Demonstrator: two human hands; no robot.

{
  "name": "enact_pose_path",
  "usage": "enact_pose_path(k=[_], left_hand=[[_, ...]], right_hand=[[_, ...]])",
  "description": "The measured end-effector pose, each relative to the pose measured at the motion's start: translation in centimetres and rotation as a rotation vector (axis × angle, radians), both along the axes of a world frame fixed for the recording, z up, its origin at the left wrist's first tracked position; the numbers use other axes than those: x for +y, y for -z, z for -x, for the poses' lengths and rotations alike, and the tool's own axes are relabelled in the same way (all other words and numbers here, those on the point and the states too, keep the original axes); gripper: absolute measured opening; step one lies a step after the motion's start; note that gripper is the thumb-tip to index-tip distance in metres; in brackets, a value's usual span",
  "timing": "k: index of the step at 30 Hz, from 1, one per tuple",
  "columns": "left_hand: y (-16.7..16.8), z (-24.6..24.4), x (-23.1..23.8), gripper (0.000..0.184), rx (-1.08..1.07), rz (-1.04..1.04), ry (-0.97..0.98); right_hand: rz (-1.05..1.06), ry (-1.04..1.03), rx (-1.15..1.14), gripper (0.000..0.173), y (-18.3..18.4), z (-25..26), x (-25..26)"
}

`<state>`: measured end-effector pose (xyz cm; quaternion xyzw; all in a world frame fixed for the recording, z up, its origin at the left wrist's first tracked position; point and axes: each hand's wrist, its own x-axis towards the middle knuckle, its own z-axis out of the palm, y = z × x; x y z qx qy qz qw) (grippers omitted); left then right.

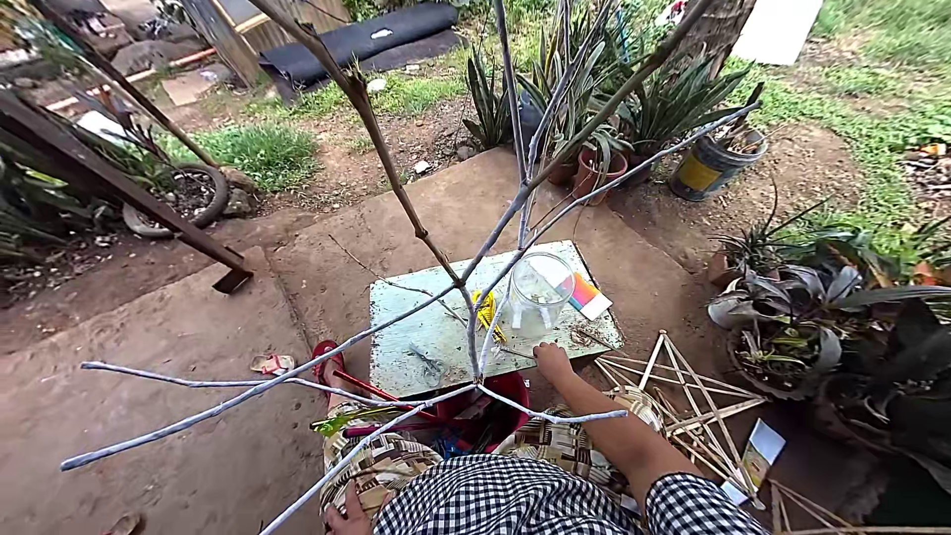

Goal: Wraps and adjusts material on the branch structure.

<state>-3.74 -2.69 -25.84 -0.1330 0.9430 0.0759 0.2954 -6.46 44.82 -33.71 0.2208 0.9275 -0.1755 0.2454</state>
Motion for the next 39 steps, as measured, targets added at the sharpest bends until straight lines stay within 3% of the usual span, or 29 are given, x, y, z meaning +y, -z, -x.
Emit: enact_pose_path(k=[7,11,15,17,19,20,23,26,28,31,39], left_hand=[[0.1,0.4,-0.2,0.088,-0.017,-0.007,-0.03],[-0.1,-0.1,-0.5,0.088,0.049,-0.058,-0.03],[-2.3,0.9,-1.3,0.095,-0.08,-0.094,0.111],[-4.0,3.0,-4.1,0.085,-0.181,-0.287,0.146],[-7.9,5.7,-6.8,0.053,-0.224,-0.534,0.03],[-10.5,6.8,-7.9,0.041,-0.133,-0.637,-0.052],[-18.3,8.9,-9.3,0.027,0.355,-0.821,-0.208],[-23.5,9.3,-8.5,0.017,0.722,-1.129,-0.135],[-25.6,9.5,-7.2,0.015,0.768,-1.267,-0.026],[-27.3,9.8,-5.5,0.012,0.743,-1.303,0.077],[-27.7,10.2,-4.4,0.013,0.677,-1.483,0.087]], right_hand=[[0.082,0.132,0.031,0.034,-2.6,0.4,0.2],[0.325,0.297,0.137,0.034,-5.7,-1.0,1.8],[0.568,0.337,0.24,0.036,-10.1,-4.4,3.6],[0.527,0.281,0.276,0.037,-14.2,-6.9,4.0],[0.459,0.216,0.281,0.04,-19.1,-9.7,3.6],[0.429,0.176,0.305,0.042,-21.6,-11.0,3.2],[0.404,0.053,0.451,0.043,-27.8,-13.8,0.8],[0.526,-0.11,0.558,0.043,-31.2,-13.9,-2.3],[0.554,-0.239,0.625,0.044,-32.5,-12.7,-4.9],[0.565,-0.346,0.702,0.036,-33.0,-10.6,-8.5],[0.692,-0.452,0.748,0.032,-31.4,-7.8,-12.8]])
